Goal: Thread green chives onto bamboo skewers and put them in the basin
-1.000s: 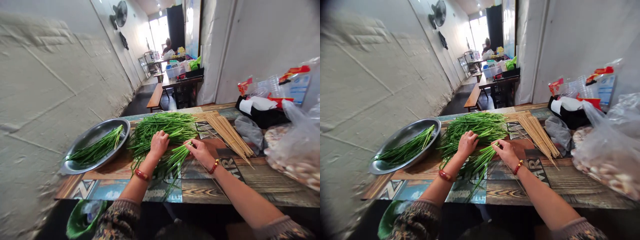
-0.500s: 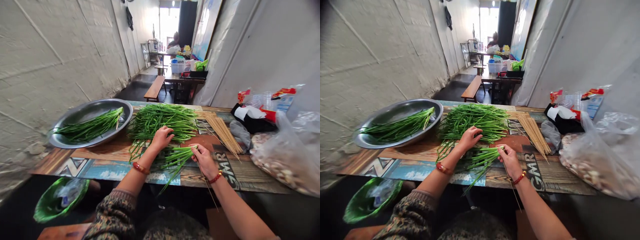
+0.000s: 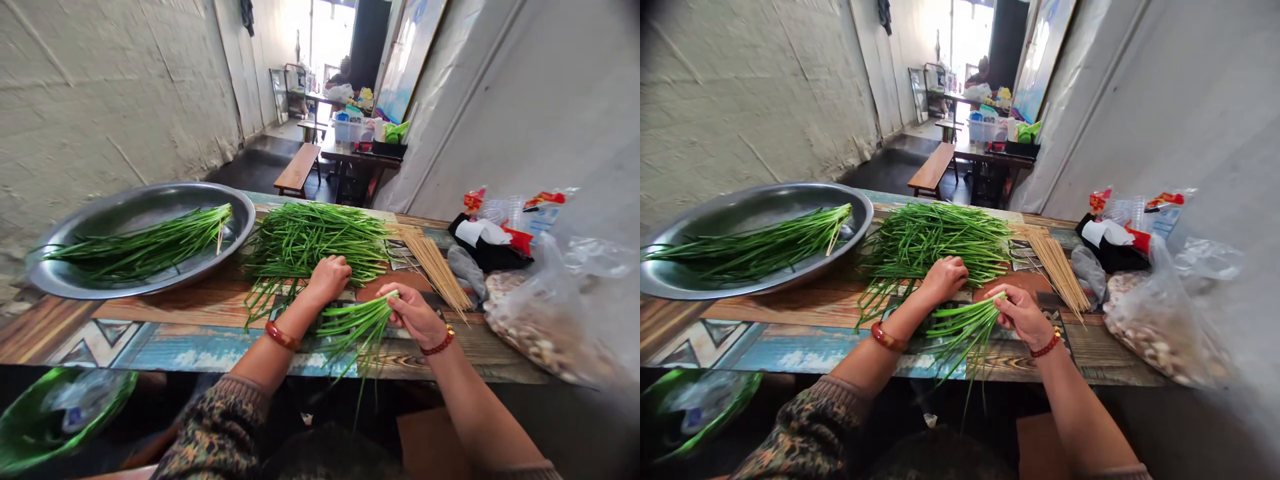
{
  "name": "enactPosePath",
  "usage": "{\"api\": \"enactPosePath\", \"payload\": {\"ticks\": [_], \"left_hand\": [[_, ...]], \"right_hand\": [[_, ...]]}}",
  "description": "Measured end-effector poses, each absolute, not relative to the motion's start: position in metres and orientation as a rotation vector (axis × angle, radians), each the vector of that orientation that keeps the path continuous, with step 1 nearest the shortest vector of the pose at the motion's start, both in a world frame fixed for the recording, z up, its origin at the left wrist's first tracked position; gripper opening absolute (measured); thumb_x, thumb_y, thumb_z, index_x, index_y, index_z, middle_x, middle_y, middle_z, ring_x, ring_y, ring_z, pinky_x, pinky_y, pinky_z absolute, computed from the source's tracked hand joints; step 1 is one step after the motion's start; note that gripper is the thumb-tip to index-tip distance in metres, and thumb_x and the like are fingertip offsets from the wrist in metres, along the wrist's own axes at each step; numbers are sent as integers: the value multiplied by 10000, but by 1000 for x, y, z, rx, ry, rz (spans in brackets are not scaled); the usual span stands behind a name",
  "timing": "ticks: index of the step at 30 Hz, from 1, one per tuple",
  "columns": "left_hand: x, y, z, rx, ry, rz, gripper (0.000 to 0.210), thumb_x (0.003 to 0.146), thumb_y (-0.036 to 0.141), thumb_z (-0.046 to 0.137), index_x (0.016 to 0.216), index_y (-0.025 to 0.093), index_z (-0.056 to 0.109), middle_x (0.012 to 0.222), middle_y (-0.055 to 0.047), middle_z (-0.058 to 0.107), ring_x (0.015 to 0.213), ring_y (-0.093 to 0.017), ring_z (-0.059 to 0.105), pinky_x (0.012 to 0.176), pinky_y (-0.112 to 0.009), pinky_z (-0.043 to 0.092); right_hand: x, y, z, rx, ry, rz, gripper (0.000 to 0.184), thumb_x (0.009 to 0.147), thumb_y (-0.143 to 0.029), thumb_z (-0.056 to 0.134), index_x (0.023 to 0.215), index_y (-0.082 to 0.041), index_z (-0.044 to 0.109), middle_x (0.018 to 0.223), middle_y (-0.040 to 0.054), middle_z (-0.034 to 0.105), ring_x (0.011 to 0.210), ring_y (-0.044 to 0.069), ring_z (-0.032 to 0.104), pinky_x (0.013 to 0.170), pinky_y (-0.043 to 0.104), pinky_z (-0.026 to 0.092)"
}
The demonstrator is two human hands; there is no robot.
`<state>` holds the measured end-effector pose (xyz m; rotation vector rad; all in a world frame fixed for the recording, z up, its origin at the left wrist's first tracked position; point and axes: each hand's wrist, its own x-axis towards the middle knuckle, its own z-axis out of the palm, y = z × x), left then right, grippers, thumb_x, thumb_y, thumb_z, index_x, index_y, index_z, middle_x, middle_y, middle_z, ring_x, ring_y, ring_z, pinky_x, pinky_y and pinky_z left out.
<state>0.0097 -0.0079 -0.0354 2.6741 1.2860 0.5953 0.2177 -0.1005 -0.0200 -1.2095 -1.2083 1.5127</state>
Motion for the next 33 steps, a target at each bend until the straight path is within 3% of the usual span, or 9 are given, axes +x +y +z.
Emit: {"api": "enactPosePath", "payload": {"ticks": [5,9,21,26,33], "left_hand": [[3,1,-33,2281,1147,959,113,788,137,571,726,166,661,809,-48,628,826,-166,562,774,-287,425],[-1,7,-18,1910,1058,1124,96,780,190,600,712,140,645,760,-34,636,751,-138,564,711,-253,426],[19,4,-12,1714,1119,940,138,786,252,602,733,126,622,690,-1,584,645,-99,502,616,-211,397],[16,2,-13,1588,1119,930,171,775,270,623,833,120,683,751,-26,644,669,-111,538,612,-213,416],[18,0,-10,1547,1111,959,171,754,270,638,789,110,689,715,-24,640,631,-103,527,579,-205,415]], "right_hand": [[205,-50,-18,-1195,-1381,1447,325,744,-471,687,885,-180,660,633,-39,545,431,47,454,344,147,327],[193,-31,-26,-1173,-1444,1283,315,778,-466,647,907,-179,665,685,-19,589,468,61,491,378,163,375],[190,-38,-31,-1222,-1545,1051,238,855,-366,569,934,-181,697,765,18,644,504,74,535,448,189,445],[187,-38,-30,-1267,-1423,1134,272,851,-373,576,991,-166,683,685,-3,607,496,84,532,444,195,450],[184,-41,-33,-1241,-1271,1181,274,834,-374,600,1014,-182,673,675,-28,581,472,63,498,423,178,432]]}}
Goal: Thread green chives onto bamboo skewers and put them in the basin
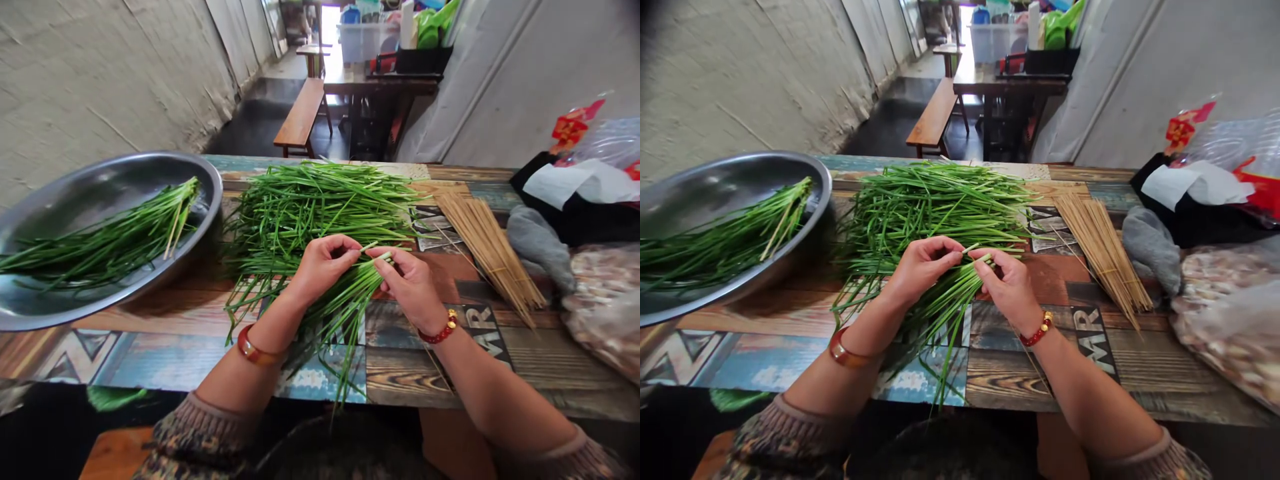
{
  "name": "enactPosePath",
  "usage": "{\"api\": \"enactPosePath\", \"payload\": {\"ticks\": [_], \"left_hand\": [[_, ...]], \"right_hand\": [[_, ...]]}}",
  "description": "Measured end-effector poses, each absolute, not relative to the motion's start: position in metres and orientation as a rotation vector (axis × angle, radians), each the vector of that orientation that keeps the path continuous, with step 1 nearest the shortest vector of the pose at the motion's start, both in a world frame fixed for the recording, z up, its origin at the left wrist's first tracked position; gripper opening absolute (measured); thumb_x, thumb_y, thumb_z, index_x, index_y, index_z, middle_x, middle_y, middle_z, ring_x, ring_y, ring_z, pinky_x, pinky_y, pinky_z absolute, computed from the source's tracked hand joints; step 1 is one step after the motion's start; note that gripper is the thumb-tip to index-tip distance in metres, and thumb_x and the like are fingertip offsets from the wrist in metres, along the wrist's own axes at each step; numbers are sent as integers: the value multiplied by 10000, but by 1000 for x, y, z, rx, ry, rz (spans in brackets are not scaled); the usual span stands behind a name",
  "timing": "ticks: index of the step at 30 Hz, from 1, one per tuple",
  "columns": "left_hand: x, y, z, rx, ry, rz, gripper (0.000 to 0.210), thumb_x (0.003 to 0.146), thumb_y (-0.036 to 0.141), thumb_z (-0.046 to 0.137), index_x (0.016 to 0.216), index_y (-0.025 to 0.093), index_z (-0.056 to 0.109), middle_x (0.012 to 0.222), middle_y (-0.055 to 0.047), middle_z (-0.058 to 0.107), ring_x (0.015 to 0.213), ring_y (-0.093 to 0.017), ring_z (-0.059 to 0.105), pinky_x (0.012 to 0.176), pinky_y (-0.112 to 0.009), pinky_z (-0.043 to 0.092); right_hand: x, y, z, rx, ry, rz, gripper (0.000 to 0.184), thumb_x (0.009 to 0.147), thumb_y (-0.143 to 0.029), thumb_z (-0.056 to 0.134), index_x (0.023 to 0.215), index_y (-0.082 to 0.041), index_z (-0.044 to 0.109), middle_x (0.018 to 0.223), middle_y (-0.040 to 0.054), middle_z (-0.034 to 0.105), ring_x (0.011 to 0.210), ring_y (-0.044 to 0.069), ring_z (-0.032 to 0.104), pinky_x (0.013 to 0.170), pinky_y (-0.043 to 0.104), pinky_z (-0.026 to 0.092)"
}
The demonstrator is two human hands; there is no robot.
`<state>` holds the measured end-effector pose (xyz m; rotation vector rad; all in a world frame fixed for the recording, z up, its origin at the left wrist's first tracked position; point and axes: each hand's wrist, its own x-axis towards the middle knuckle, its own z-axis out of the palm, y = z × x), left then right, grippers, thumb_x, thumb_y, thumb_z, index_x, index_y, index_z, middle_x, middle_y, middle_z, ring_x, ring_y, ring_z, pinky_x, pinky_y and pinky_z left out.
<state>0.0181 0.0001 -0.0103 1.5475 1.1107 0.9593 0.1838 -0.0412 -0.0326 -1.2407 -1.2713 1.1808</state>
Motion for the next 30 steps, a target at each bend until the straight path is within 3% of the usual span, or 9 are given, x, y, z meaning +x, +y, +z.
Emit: {"api": "enactPosePath", "payload": {"ticks": [5,13,30], "left_hand": [[19,0,-10,1563,1119,963,167,752,256,629,785,104,690,708,-24,640,626,-100,523,571,-202,409],[21,-1,-12,1579,1121,961,174,756,262,623,776,102,688,711,-25,640,627,-99,522,573,-204,408],[22,-3,-10,1575,1120,979,161,747,272,645,748,118,691,702,-22,647,622,-97,529,570,-200,403]], "right_hand": [[183,-43,-32,-1248,-1266,1173,268,829,-371,600,1000,-180,676,628,-34,573,449,61,481,393,168,403],[184,-40,-33,-1235,-1279,1172,256,831,-371,602,975,-178,688,713,-11,613,465,52,487,413,174,396],[184,-40,-34,-1249,-1270,1200,273,826,-376,594,980,-171,688,607,-39,552,454,65,484,419,176,412]]}}
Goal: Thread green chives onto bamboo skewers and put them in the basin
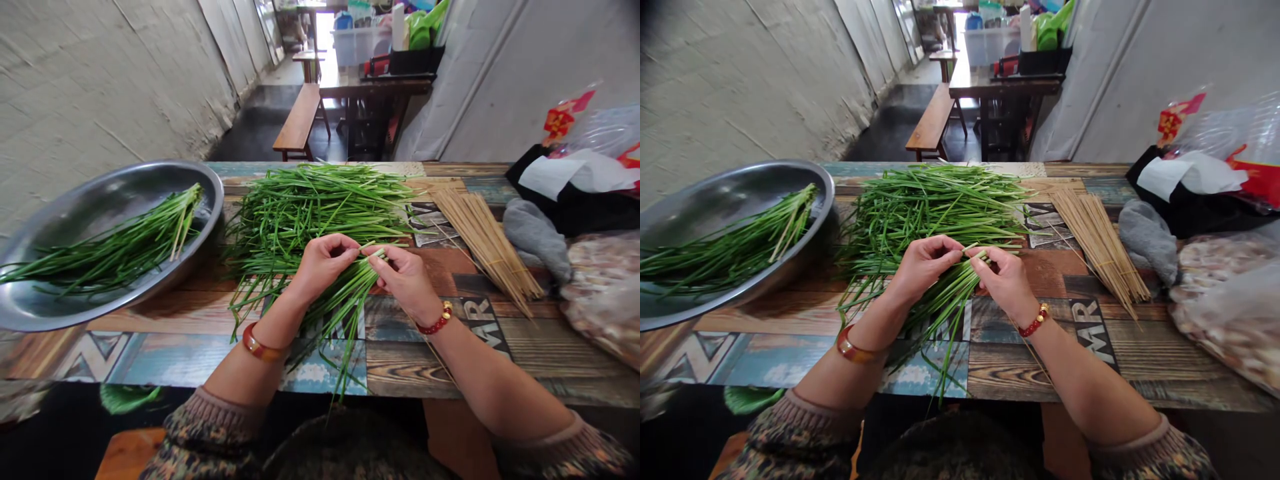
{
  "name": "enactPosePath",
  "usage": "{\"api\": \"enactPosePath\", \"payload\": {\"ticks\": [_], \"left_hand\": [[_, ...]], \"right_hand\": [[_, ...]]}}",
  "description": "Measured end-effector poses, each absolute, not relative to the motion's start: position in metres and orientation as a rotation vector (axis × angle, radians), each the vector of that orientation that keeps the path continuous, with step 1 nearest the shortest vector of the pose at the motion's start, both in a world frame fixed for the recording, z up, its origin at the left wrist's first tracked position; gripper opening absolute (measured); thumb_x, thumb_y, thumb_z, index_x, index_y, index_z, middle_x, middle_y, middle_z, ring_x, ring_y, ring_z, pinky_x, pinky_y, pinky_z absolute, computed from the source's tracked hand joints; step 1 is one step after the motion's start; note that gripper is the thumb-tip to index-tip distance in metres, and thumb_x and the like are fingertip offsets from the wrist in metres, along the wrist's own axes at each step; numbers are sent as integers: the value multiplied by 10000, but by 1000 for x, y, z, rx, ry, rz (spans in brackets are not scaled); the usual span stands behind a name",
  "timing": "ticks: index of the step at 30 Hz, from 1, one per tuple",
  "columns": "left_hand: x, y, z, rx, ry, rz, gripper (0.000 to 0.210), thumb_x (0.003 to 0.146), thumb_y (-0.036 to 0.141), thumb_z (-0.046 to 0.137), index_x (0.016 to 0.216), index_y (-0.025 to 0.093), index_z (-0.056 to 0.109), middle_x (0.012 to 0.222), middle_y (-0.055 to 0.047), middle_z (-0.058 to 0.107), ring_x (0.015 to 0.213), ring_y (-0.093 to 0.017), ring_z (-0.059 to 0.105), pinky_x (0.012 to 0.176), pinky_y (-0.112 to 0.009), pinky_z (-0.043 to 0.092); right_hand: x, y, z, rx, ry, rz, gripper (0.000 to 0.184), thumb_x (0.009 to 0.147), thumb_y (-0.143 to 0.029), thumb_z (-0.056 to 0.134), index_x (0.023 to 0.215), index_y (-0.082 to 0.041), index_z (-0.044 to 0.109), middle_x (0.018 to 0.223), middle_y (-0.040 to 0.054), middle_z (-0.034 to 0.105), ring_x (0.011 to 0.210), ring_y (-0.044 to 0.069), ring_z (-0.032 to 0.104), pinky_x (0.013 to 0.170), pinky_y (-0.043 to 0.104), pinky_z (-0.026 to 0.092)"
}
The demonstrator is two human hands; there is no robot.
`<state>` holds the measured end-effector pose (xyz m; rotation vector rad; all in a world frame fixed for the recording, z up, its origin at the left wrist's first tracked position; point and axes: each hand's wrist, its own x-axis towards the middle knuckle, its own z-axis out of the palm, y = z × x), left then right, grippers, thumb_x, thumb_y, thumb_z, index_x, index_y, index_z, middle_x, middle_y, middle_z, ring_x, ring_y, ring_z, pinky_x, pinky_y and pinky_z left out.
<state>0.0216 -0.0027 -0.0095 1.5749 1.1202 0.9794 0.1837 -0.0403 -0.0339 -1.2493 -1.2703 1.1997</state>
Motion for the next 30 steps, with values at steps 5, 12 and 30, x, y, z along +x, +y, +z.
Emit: {"api": "enactPosePath", "payload": {"ticks": [5,12,30], "left_hand": [[22,-3,-9,1552,1115,975,164,745,277,651,747,118,687,702,-22,644,621,-97,525,561,-199,400],[22,-3,-10,1566,1109,987,159,753,273,650,750,118,688,696,-20,645,615,-97,529,567,-204,408],[25,-5,-13,1970,1178,1076,116,794,176,579,760,144,686,688,-17,642,623,-104,540,602,-222,395]], "right_hand": [[184,-41,-33,-1238,-1272,1207,276,828,-366,594,1002,-175,690,653,-27,582,459,61,487,416,175,424],[184,-41,-34,-1255,-1285,1194,291,830,-371,591,1016,-173,695,629,-28,573,459,68,491,415,180,422],[182,-39,-36,-1205,-1254,1139,435,810,-340,607,1223,-215,557,763,-35,561,481,58,495,422,181,437]]}}
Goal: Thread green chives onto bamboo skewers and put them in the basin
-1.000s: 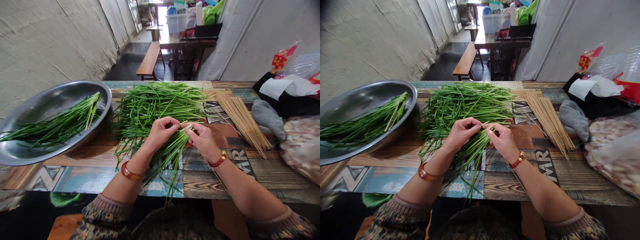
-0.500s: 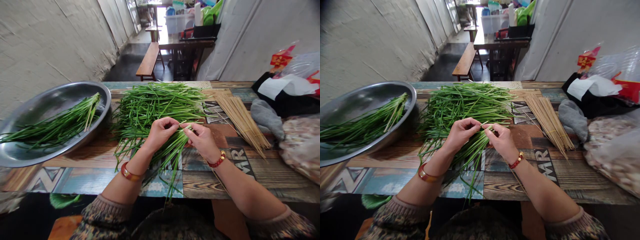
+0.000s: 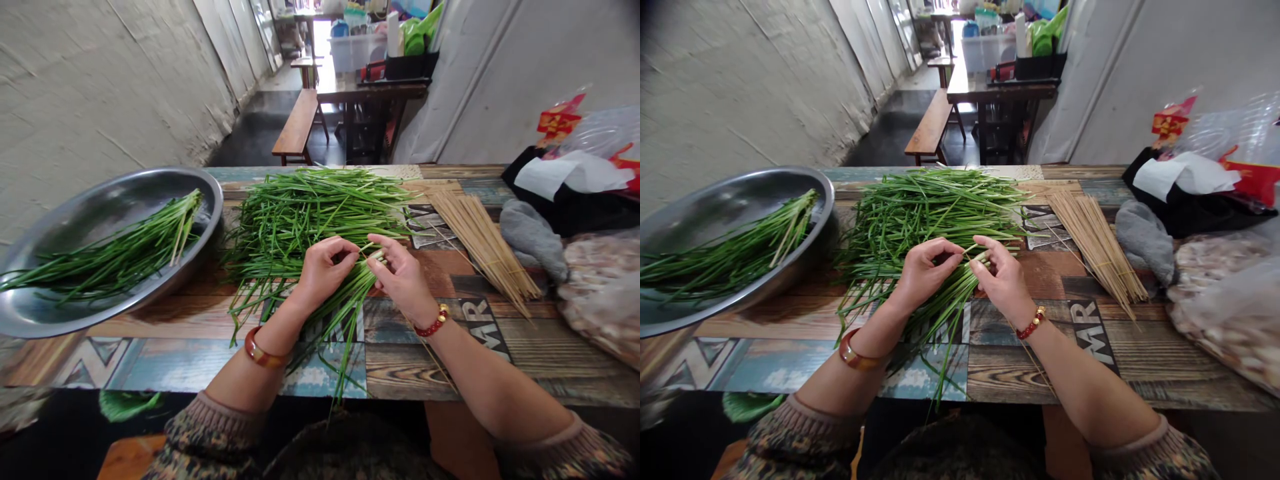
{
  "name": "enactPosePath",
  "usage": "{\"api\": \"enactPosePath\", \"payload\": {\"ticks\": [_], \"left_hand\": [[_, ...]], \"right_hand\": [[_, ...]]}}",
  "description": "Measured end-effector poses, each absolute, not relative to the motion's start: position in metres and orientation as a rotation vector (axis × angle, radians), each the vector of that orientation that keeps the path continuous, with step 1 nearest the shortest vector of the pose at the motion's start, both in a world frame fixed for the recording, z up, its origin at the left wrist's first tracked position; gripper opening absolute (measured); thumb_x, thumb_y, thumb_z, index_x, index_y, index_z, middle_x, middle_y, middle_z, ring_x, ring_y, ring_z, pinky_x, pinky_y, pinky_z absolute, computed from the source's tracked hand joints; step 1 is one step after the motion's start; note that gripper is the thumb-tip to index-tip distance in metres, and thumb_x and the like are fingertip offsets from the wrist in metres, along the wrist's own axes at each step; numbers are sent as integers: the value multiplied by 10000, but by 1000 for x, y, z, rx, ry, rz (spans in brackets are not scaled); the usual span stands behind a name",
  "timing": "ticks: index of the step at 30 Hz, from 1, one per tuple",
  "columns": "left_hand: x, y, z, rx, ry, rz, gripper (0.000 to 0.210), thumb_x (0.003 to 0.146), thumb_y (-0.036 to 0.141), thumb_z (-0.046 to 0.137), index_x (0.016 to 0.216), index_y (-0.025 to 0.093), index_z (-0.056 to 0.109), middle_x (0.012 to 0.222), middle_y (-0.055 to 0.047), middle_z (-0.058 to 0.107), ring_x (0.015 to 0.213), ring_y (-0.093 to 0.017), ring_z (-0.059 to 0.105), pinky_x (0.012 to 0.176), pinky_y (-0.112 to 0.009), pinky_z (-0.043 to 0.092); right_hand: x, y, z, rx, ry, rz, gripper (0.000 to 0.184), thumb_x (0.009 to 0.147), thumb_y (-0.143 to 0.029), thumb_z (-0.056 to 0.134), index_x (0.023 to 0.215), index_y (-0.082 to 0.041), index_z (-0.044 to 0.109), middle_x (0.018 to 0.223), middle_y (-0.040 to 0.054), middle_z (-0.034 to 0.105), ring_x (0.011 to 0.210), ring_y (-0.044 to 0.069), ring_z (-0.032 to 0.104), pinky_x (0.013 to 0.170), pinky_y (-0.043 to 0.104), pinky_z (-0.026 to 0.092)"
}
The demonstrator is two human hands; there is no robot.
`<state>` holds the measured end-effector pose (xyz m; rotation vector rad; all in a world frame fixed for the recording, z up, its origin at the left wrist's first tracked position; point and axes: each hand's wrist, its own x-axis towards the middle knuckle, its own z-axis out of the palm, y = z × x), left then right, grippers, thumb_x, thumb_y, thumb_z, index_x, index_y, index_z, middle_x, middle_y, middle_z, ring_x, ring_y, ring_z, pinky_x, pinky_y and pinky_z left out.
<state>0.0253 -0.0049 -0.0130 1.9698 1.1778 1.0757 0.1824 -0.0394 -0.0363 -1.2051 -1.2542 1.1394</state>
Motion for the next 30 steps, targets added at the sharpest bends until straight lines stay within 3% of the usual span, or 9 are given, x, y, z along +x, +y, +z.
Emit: {"api": "enactPosePath", "payload": {"ticks": [2,7,30], "left_hand": [[25,-5,-13,1971,1181,1069,116,794,176,577,756,146,683,688,-16,643,620,-104,540,602,-223,396],[26,-5,-15,1940,1201,1084,99,787,190,590,752,148,673,698,-18,650,639,-110,560,614,-221,415],[24,-5,-18,2124,1060,983,124,833,147,542,789,158,657,780,-38,654,740,-133,588,696,-243,434]], "right_hand": [[182,-40,-36,-1182,-1270,1138,486,813,-321,600,1285,-244,512,800,-36,555,489,50,488,430,176,445],[183,-40,-39,-1177,-1282,1128,350,815,-328,597,1150,-228,583,784,-34,550,531,60,494,449,170,458],[183,-37,-46,-1255,-1290,1039,255,819,-382,601,978,-187,561,730,-32,555,481,69,506,427,188,418]]}}
